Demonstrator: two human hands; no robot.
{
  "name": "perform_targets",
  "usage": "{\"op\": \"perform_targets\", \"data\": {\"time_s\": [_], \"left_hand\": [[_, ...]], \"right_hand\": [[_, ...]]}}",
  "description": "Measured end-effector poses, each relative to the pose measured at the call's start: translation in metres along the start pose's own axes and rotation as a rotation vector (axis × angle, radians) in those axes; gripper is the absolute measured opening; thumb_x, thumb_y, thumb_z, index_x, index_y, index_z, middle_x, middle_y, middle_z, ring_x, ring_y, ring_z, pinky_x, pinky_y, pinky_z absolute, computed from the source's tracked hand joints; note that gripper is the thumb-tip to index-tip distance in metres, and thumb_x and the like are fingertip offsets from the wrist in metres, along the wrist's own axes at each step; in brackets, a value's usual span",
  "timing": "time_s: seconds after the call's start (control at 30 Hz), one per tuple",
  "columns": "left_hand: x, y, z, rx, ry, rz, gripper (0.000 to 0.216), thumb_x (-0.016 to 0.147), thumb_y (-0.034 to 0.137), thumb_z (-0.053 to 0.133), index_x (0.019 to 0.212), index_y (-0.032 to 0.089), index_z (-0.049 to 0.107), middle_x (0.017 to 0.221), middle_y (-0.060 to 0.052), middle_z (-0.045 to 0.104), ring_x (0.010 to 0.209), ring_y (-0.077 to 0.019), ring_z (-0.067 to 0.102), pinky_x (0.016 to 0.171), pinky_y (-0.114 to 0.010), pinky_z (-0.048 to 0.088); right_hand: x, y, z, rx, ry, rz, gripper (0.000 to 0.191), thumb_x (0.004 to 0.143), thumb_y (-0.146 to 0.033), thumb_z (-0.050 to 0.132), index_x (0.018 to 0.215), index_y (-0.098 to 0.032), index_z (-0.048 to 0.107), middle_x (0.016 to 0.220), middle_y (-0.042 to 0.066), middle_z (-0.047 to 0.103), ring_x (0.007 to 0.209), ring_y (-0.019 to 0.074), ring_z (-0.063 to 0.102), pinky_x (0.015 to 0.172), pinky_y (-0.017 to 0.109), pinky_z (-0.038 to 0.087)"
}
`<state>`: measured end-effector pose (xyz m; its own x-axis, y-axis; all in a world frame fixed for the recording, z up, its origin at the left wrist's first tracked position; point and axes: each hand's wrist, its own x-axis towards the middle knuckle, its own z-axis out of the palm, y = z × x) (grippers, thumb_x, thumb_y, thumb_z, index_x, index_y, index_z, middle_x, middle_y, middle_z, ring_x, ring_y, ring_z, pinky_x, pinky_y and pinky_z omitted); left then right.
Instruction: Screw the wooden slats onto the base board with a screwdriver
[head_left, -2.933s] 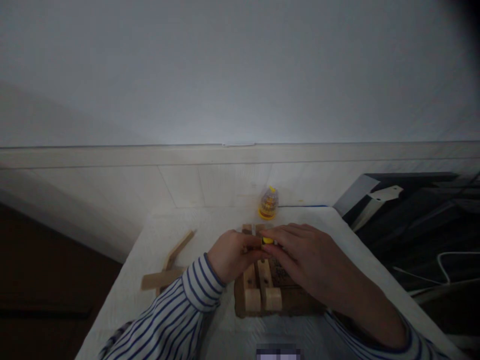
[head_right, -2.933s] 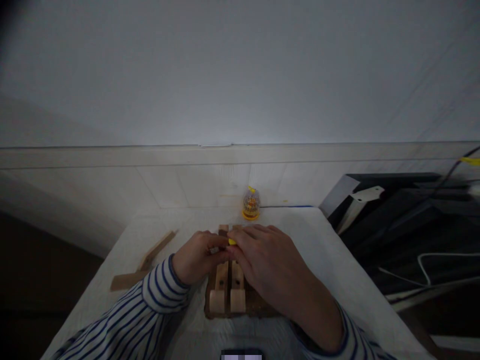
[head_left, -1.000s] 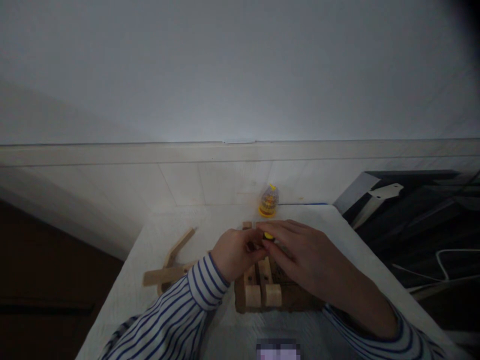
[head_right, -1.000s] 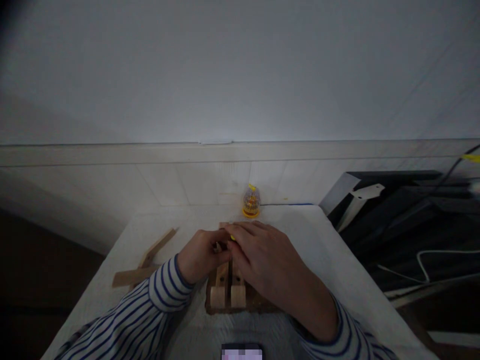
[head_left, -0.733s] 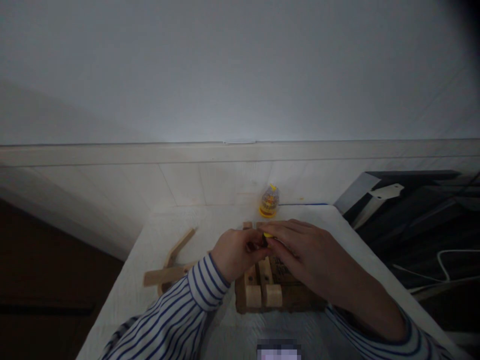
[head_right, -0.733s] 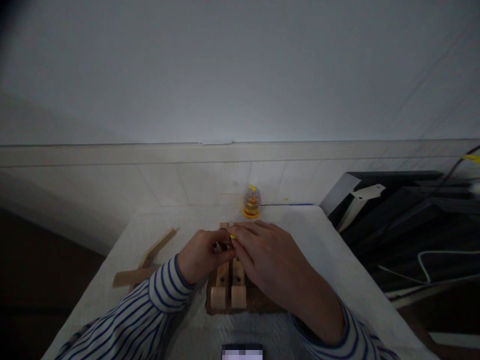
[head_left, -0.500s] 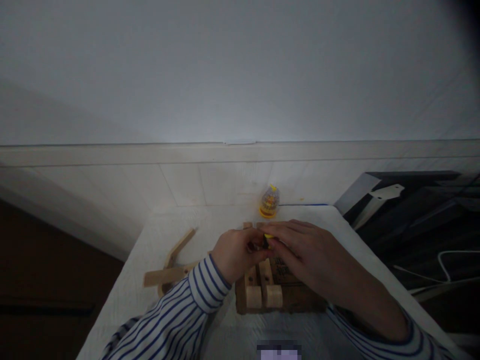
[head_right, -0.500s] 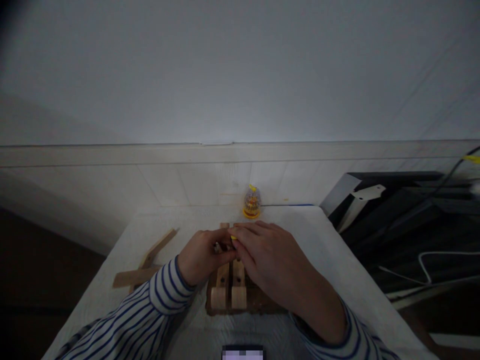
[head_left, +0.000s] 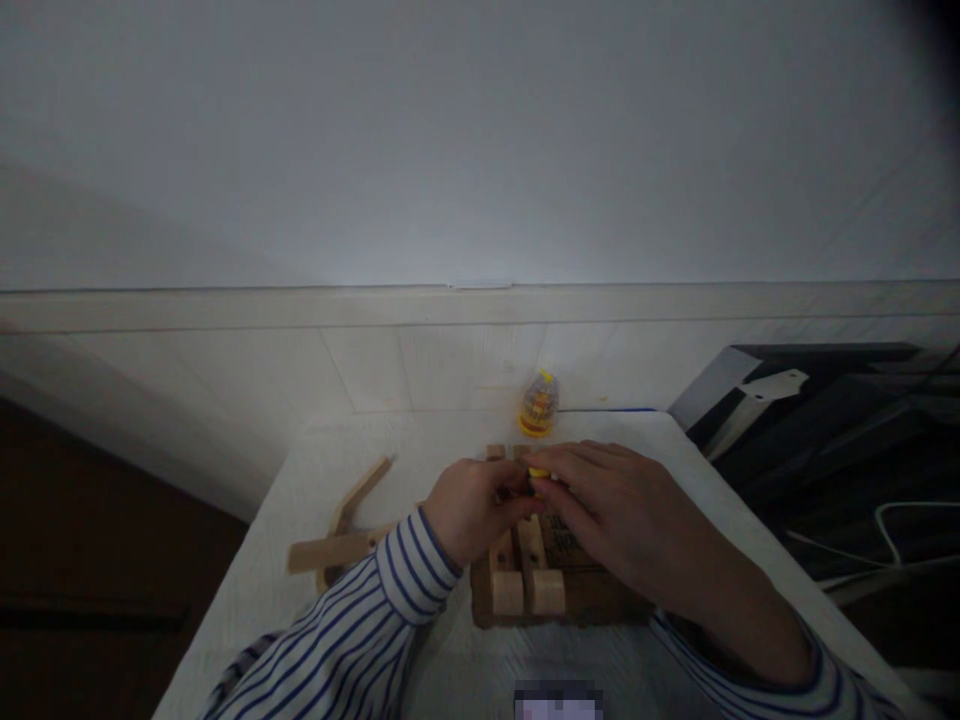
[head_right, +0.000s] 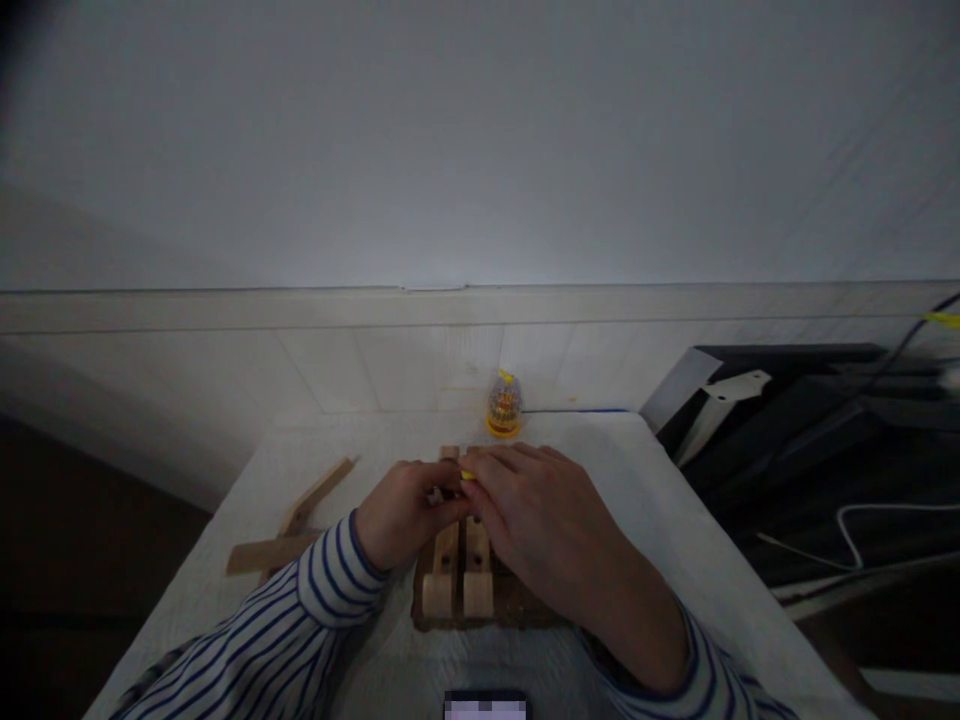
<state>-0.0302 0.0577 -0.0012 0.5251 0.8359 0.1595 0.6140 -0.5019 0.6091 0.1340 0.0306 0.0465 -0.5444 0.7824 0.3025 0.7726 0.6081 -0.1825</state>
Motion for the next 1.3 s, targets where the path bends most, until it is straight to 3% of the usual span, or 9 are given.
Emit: {"op": "perform_targets", "data": {"time_s": [0.93,1.3], "left_hand": [[0.0013,0.0003,-0.0048,-0.100,-0.109,0.047,0.018,0.083,0.029,0.051,0.084,0.018,0.065,0.069,0.000,0.065,0.062,-0.0127,0.057,0.057,-0.019,0.038],[0.0010,0.0015,-0.0021,-0.082,0.020,-0.050,0.018,0.074,0.034,0.060,0.078,0.017,0.065,0.068,-0.001,0.067,0.060,-0.0125,0.059,0.054,-0.019,0.040]], "right_hand": [[0.0011,-0.0051,0.0020,-0.107,0.024,0.038,0.017,0.086,-0.025,0.039,0.083,-0.017,0.053,0.076,0.006,0.058,0.071,0.0201,0.055,0.063,0.035,0.044],[0.0020,-0.0044,0.0046,-0.073,0.028,0.043,0.014,0.085,-0.026,0.041,0.082,-0.017,0.052,0.076,0.004,0.058,0.071,0.0194,0.054,0.063,0.035,0.043]]}}
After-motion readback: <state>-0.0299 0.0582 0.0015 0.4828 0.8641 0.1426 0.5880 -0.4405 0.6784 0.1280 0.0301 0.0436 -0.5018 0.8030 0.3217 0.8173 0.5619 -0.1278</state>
